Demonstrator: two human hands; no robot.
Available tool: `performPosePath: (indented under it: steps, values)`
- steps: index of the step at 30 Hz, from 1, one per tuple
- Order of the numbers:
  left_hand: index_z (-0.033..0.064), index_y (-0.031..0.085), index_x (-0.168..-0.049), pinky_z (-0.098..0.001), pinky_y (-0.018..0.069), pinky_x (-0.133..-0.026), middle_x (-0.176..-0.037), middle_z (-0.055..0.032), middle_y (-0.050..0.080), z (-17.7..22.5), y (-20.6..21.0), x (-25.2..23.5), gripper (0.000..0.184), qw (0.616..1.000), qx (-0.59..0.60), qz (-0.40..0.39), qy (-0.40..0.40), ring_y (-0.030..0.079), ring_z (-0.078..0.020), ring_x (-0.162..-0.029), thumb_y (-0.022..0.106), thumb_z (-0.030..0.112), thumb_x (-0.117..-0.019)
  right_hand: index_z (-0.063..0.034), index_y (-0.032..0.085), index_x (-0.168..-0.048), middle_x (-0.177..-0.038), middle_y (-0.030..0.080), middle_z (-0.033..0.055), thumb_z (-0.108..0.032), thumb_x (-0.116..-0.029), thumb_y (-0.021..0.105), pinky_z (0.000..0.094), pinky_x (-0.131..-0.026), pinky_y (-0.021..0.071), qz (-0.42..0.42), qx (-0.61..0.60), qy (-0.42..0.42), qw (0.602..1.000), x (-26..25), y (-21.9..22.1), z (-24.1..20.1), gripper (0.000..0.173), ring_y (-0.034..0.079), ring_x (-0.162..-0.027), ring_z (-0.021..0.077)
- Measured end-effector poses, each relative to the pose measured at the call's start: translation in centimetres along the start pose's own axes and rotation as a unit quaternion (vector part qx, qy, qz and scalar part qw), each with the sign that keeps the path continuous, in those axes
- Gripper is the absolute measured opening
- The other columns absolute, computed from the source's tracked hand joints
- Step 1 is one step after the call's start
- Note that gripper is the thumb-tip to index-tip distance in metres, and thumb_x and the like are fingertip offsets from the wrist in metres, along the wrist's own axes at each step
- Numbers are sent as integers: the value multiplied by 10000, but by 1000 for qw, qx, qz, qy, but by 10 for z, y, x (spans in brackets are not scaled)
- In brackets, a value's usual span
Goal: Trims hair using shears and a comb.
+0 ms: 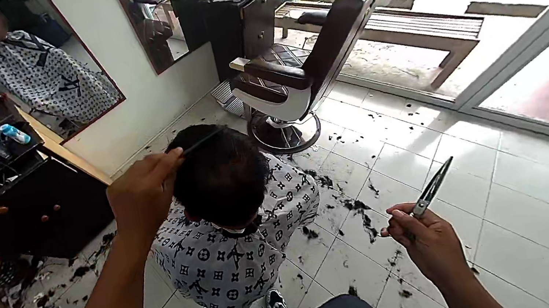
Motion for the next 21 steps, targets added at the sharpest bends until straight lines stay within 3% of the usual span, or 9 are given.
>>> performPosePath:
  steps: [3, 4, 6, 7, 9, 13, 16, 18, 21]
  values:
    - [42, 733, -1207, -667, 521, -793, -1176, -207, 719, -34, 6, -10, 326, 980, -21, -94, -172, 709, -439, -1005, 520, 254, -1081, -114, 630, -987, -569, 554, -118, -40, -1012, 454, 179, -526, 514, -71, 3, 8, 997, -36, 20, -2, 193, 522, -469, 4]
    - [30, 721, -1219, -646, 518, -801, -1150, -215, 716, -32, -4, -7, 345, 974, -11, -78, -211, 708, -423, -980, 516, 272, -1083, -111, 625, -984, -570, 558, -118, -37, -1013, 451, 173, -523, 512, -98, 3, 5, 995, -50, 28, -3, 192, 527, -470, 2]
    - [20, 719, -1172, -469, 561, -738, -1026, -171, 729, -3, -31, -2, 337, 970, 15, -16, -242, 699, -278, -817, 537, 286, -1074, -103, 620, -980, -573, 564, -108, -33, -1014, 452, 178, -519, 516, -152, -1, 4, 988, -76, 45, -1, 186, 534, -471, 10]
    - [12, 723, -1144, -392, 569, -710, -984, -153, 731, 16, -41, 2, 316, 973, 29, -1, -230, 687, -215, -772, 559, 270, -1064, -101, 614, -979, -581, 569, -104, -34, -1016, 454, 186, -522, 525, -179, -3, 7, 984, -86, 53, -1, 178, 541, -475, 17]
    - [-1, 740, -1078, -339, 573, -725, -947, -138, 731, 52, -46, 4, 272, 985, 37, -13, -169, 690, -175, -783, 591, 224, -1043, -111, 601, -963, -589, 583, -108, -28, -1008, 459, 202, -538, 552, -225, -12, 9, 974, -103, 67, 0, 171, 566, -484, 24]
    - [50, 770, -980, -391, 577, -656, -921, -97, 720, 93, -21, 25, 282, 990, -20, -106, -89, 706, -216, -784, 581, 254, -1030, -114, 596, -981, -670, 662, -83, -47, -993, 462, 242, -618, 600, -316, -38, 16, 948, -125, 86, -1, 151, 652, -572, 57]
    - [91, 774, -990, -418, 578, -582, -914, -110, 711, 121, 5, 55, 274, 980, -55, -187, -43, 706, -265, -737, 559, 255, -1039, -83, 605, -1149, -976, 772, 75, -263, -1034, 492, 403, -808, 649, -402, -121, 78, 904, -141, 93, 2, 241, 769, -860, 243]
    - [94, 760, -1016, -442, 584, -599, -968, -127, 721, 138, 14, 73, 256, 973, -39, -228, -11, 717, -297, -766, 544, 228, -1043, -78, 584, -1253, -1163, 744, 136, -353, -973, 614, 457, -891, 623, -429, -159, 124, 880, -143, 94, 2, 394, 745, -1030, 321]
    - [87, 773, -1021, -385, 603, -702, -1001, -108, 741, 133, -3, 71, 290, 989, -16, -106, -102, 733, -228, -852, 549, 268, -1055, -56, 543, -1270, -1173, 738, 121, -70, -892, 649, 444, -914, 624, -458, -141, 107, 871, -143, 101, -14, 392, 741, -1051, 307]
Point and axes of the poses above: each hand's wrist, its own x-axis away from the middle knuckle, its own y-axis out of the palm, z = x × y, the point moved 5 cm from there along -x, towards the middle knuckle
